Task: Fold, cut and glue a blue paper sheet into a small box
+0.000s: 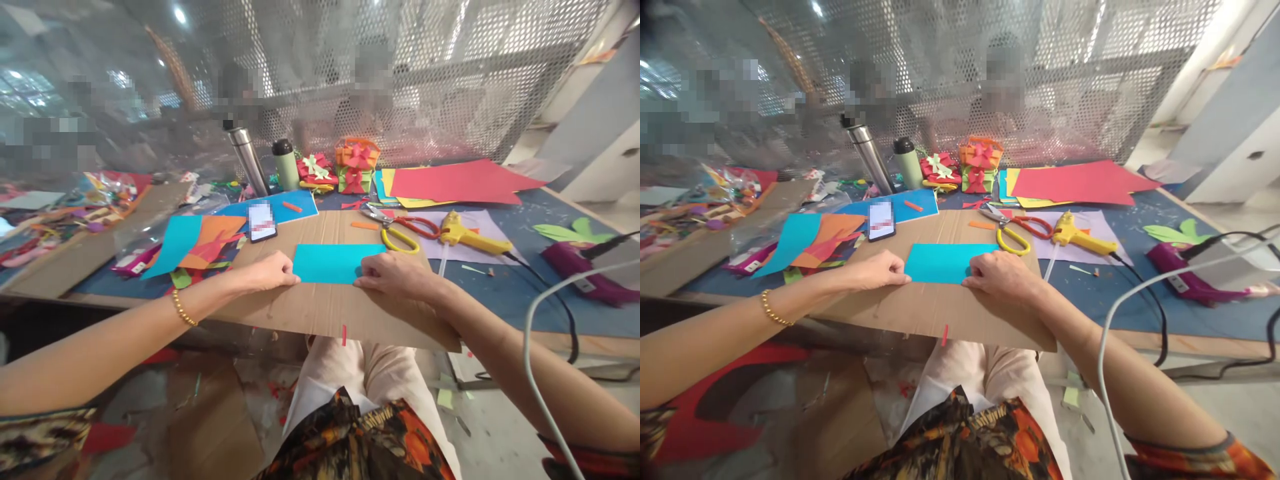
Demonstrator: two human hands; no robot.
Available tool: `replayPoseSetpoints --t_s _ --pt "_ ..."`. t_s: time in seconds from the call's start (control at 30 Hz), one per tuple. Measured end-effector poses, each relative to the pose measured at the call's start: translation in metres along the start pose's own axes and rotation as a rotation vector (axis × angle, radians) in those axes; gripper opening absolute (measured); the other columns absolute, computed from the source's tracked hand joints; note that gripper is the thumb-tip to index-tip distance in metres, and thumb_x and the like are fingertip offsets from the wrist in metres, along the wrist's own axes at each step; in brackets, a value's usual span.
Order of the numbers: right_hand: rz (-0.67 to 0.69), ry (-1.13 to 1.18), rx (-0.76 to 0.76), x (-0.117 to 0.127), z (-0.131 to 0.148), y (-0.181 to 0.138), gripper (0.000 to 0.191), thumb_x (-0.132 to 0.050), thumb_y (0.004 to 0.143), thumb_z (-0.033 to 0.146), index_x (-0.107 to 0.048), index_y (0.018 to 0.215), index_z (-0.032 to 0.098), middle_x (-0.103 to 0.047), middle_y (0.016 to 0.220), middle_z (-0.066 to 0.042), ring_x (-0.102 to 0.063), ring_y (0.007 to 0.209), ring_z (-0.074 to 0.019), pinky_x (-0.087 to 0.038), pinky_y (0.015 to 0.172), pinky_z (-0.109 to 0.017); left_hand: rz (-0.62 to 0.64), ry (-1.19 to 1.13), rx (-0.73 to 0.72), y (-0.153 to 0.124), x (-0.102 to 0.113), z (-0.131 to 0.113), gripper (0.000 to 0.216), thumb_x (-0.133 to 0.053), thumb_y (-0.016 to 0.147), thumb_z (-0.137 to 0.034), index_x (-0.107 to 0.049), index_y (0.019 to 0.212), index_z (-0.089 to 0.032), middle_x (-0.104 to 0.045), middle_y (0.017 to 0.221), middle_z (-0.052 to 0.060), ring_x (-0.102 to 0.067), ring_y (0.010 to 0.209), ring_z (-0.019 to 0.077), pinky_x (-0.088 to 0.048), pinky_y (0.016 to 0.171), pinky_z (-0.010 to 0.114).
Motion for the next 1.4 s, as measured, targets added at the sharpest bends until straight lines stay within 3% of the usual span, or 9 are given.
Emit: replayPoseSetpoints --t_s 0.57,0.77,0.87,0.93,1.0,1.1,1.23,1.4 --pt "-0.002 -0.018 0.005 -0.006 -0.008 0.003 0.035 -0.064 0.096 0.049 -0.063 0.074 0.023 -0.060 0.065 0.000 -0.048 0.062 -0.0147 -0.027 0.059 -0.028 -0.013 -0.045 0.075 -0.001 0.007 0.028 0.038 -0.077 0.069 -0.034 -0.048 0.048 -0.021 -0.038 0.053 -0.004 -0.032 0.057 0.0133 -0.019 0.060 0.034" --pt "-0.007 -0.008 0.012 -0.006 -0.010 0.004 0.033 -0.064 0.095 0.049 -0.064 0.074 0.023 -0.061 0.067 0.000 -0.047 0.059 -0.0139 -0.027 0.059 -0.029 -0.064 -0.017 0.098 -0.006 0.023 0.036 0.038 -0.076 0.072 -0.031 -0.047 0.049 -0.021 -0.041 0.054 -0.003 -0.035 0.057 0.0129 -0.022 0.061 0.034" --pt "0.011 -0.003 0.050 -0.008 -0.008 0.006 0.034 -0.062 0.095 0.050 -0.063 0.073 0.023 -0.060 0.065 0.000 -0.046 0.058 -0.0139 -0.027 0.058 -0.029 -0.214 0.034 0.006 -0.013 0.035 0.015 0.026 -0.071 0.079 -0.030 -0.055 0.061 -0.021 -0.054 0.065 -0.001 -0.045 0.066 0.0153 -0.027 0.065 0.033" --pt "0.011 -0.012 0.059 -0.007 -0.007 0.007 0.035 -0.062 0.095 0.050 -0.063 0.072 0.023 -0.058 0.063 0.000 -0.045 0.057 -0.0137 -0.026 0.057 -0.029 -0.290 0.062 -0.186 -0.017 0.033 -0.020 0.018 -0.067 0.085 -0.031 -0.060 0.072 -0.020 -0.063 0.077 0.001 -0.052 0.074 0.0164 -0.032 0.070 0.031" --pt "0.018 -0.026 0.048 -0.007 -0.008 0.007 0.036 -0.062 0.094 0.051 -0.062 0.072 0.023 -0.059 0.064 0.000 -0.043 0.057 -0.0133 -0.026 0.057 -0.029 -0.190 0.044 -0.338 -0.015 0.012 -0.052 0.019 -0.064 0.088 -0.030 -0.058 0.073 -0.020 -0.065 0.080 0.002 -0.053 0.075 0.0155 -0.035 0.071 0.030" --pt "0.040 -0.035 0.025 -0.006 -0.008 0.006 0.038 -0.062 0.095 0.052 -0.063 0.072 0.022 -0.060 0.067 0.000 -0.043 0.058 -0.0125 -0.026 0.057 -0.029 -0.065 0.087 -0.378 -0.005 -0.011 -0.076 0.033 -0.065 0.092 -0.034 -0.048 0.067 -0.021 -0.057 0.071 -0.001 -0.047 0.067 0.0140 -0.031 0.066 0.030" --pt "0.050 -0.035 0.022 -0.004 -0.008 0.005 0.038 -0.061 0.095 0.052 -0.066 0.073 0.022 -0.061 0.069 0.000 -0.043 0.058 -0.0116 -0.025 0.058 -0.028 0.082 0.135 -0.323 0.013 -0.021 -0.077 0.040 -0.070 0.091 -0.036 -0.043 0.065 -0.022 -0.047 0.060 -0.004 -0.042 0.058 0.0124 -0.027 0.061 0.031" --pt "0.082 -0.010 0.010 -0.002 0.005 0.011 0.047 -0.052 0.098 0.052 -0.066 0.067 0.020 -0.058 0.062 -0.002 -0.041 0.057 -0.0116 -0.025 0.057 -0.030 0.192 0.151 -0.255 0.024 -0.027 -0.070 0.037 -0.069 0.091 -0.039 -0.047 0.067 -0.023 -0.050 0.050 -0.004 -0.049 0.050 0.0142 -0.032 0.059 0.031"
Point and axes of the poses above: each hand's wrist, its own y-axis towards the middle knuckle, its own x-axis out of the back of the hand, z = x × y, the point moved 10 cm from there along y, towards the middle knuckle
